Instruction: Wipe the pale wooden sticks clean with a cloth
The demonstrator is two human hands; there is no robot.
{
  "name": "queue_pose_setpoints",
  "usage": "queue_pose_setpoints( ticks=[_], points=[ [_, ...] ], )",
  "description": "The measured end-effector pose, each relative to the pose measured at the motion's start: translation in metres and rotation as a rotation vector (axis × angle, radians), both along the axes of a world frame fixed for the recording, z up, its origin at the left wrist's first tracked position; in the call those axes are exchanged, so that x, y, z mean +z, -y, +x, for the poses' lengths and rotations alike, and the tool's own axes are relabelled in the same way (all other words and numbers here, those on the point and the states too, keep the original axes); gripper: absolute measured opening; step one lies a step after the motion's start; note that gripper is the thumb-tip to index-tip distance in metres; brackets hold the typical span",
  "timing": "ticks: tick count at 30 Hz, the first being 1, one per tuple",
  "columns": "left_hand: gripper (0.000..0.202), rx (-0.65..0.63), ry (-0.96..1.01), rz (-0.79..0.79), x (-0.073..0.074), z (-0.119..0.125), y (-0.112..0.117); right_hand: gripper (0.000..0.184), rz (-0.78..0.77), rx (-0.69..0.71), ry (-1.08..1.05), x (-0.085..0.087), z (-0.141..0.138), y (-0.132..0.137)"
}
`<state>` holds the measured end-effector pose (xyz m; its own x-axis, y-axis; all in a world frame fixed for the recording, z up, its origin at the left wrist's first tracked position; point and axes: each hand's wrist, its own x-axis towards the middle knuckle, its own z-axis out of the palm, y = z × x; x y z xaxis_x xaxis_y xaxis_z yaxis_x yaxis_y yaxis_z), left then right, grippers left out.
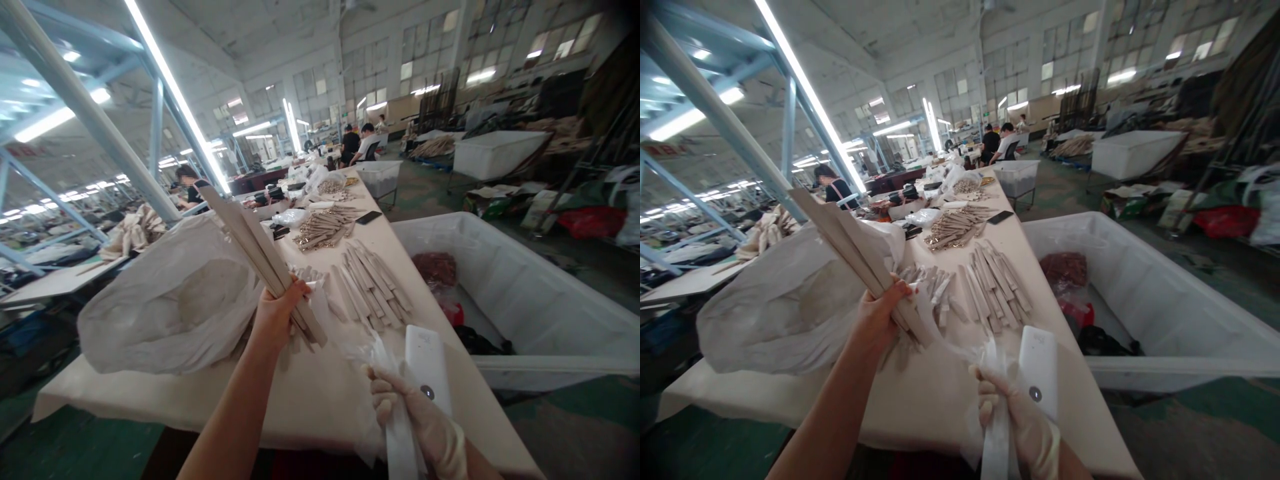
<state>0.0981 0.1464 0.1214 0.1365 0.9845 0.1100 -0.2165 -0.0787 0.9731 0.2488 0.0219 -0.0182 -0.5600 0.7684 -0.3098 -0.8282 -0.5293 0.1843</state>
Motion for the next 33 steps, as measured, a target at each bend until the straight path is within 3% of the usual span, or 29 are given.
queue_pose_setpoints(
  ticks=[3, 6, 9, 13, 17, 21, 26, 33],
  points=[
    [0.021, -0.13, -0.234, -0.032, -0.008, 0.013, 0.011, 0.032, -0.012, 0.044, -0.018, 0.007, -0.005, 0.002],
    [0.015, -0.375, -0.432, -0.096, -0.02, 0.025, 0.032, 0.024, -0.011, 0.025, 0.084, 0.017, -0.009, 0.002],
    [0.01, -0.496, -0.504, -0.123, -0.026, 0.025, 0.045, 0.018, -0.036, 0.062, 0.17, 0.023, -0.005, 0.001],
    [0.009, -0.489, -0.519, -0.137, -0.028, 0.017, 0.046, 0.014, -0.066, -0.013, 0.256, 0.021, 0.002, 0.001],
    [0.008, -0.48, -0.545, -0.11, -0.035, 0.017, 0.048, 0.028, 0.044, 0.018, 0.152, 0.02, -0.003, 0.003],
    [0.011, -0.489, -0.569, -0.055, -0.045, 0.022, 0.055, 0.032, 0.083, -0.006, 0.191, 0.025, -0.011, 0.0],
    [0.011, -0.505, -0.558, -0.011, -0.051, 0.019, 0.058, 0.031, 0.077, -0.114, 0.389, 0.03, -0.01, -0.011],
    [0.014, -0.503, -0.564, -0.099, -0.052, 0.017, 0.06, 0.028, 0.106, -0.207, 0.71, 0.022, -0.012, -0.018]
  ],
)
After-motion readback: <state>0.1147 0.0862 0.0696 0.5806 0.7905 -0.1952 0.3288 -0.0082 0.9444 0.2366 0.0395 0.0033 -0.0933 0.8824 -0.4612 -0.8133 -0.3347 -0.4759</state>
